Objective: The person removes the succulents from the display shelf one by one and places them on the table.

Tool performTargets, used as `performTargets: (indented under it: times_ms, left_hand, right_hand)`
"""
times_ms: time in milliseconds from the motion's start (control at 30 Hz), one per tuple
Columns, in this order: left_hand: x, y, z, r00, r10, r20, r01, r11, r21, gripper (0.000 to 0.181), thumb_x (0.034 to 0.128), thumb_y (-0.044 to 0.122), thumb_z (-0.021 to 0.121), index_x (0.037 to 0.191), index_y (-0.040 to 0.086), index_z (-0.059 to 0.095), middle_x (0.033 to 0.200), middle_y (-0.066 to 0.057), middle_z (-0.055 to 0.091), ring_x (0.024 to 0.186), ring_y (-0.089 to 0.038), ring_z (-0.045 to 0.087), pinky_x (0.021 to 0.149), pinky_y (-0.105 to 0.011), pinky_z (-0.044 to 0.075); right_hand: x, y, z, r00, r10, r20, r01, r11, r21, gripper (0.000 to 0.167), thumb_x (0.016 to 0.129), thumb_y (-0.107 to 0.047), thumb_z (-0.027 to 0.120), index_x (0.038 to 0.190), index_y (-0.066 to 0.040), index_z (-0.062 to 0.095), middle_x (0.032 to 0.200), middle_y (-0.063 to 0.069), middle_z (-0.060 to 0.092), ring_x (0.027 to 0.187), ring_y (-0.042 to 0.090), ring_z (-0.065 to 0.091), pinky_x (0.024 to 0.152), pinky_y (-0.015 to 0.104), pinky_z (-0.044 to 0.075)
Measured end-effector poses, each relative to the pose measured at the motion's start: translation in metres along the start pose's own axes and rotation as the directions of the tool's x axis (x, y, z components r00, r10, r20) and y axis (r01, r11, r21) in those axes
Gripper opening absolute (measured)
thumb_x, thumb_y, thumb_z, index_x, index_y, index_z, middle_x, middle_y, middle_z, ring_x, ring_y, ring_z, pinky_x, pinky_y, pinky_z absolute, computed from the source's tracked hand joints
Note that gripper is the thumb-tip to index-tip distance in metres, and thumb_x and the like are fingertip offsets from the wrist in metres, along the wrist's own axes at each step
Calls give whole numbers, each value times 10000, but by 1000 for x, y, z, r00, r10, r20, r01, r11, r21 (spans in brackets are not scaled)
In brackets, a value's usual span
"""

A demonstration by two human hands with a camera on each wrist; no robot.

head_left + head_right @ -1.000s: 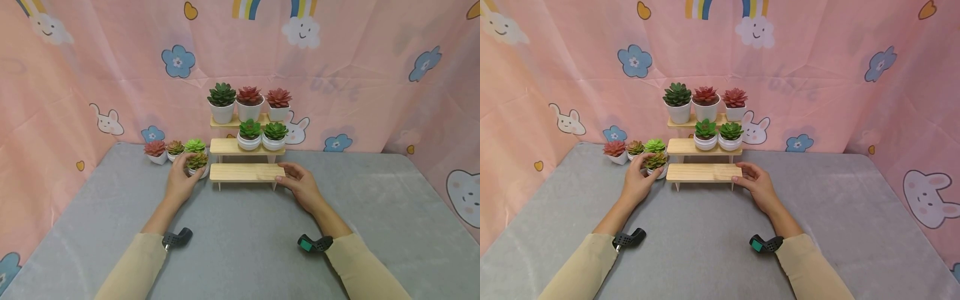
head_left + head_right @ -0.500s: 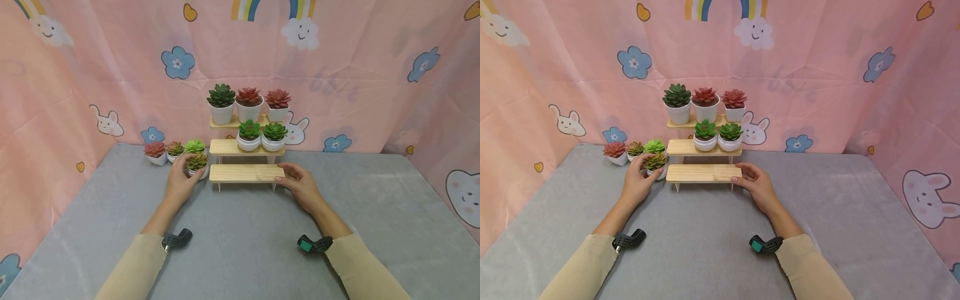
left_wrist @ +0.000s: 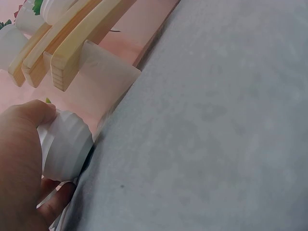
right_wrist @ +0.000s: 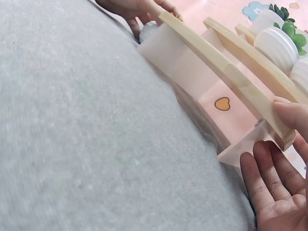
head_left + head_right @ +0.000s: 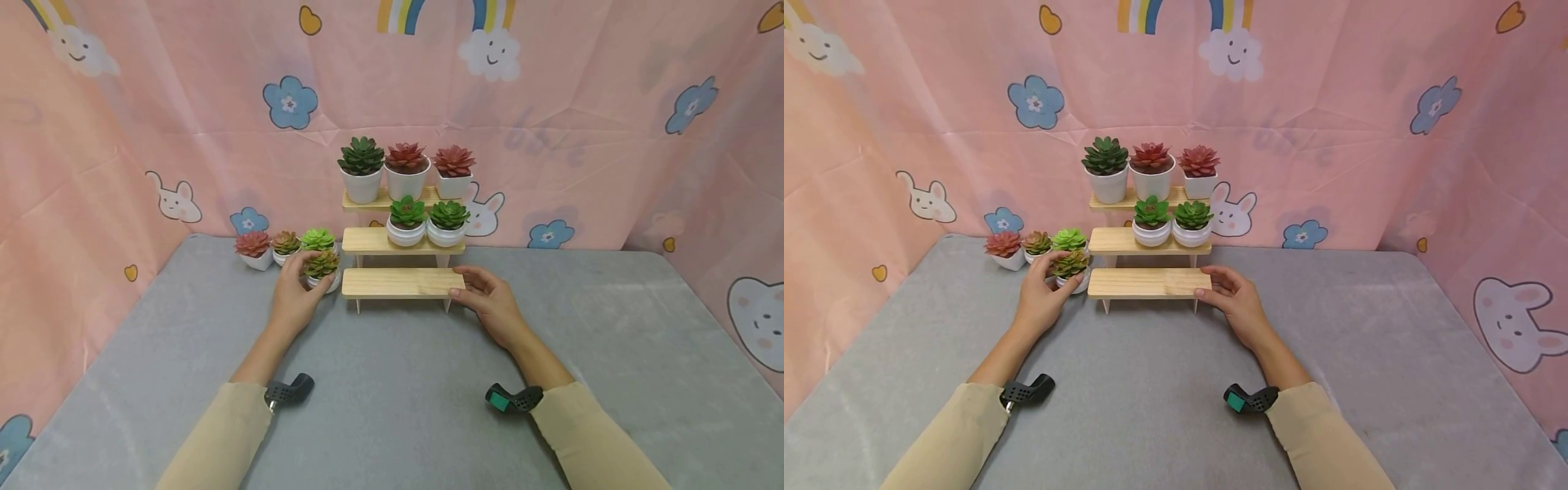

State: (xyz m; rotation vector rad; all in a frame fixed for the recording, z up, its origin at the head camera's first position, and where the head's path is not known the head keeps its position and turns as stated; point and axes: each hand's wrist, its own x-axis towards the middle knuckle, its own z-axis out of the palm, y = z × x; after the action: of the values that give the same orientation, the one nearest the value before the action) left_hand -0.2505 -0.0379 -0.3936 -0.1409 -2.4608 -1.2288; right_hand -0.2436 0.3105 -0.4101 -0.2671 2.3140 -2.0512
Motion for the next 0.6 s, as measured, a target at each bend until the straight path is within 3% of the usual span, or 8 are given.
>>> performTargets:
  times_ms: [600]
  left_hand:
    - [-1,2,-1,1000,-4,4,4,1000,6,457,908,230,749,1323,117,594,1389,-126,535,938,-230,549,738,-277,441]
  right_hand:
    - [0,0,0,1000,10,-13,-10,1000,-23,528,938,-152,719,1406,-5,523,1423,234,552,1067,20,616,853,125,530]
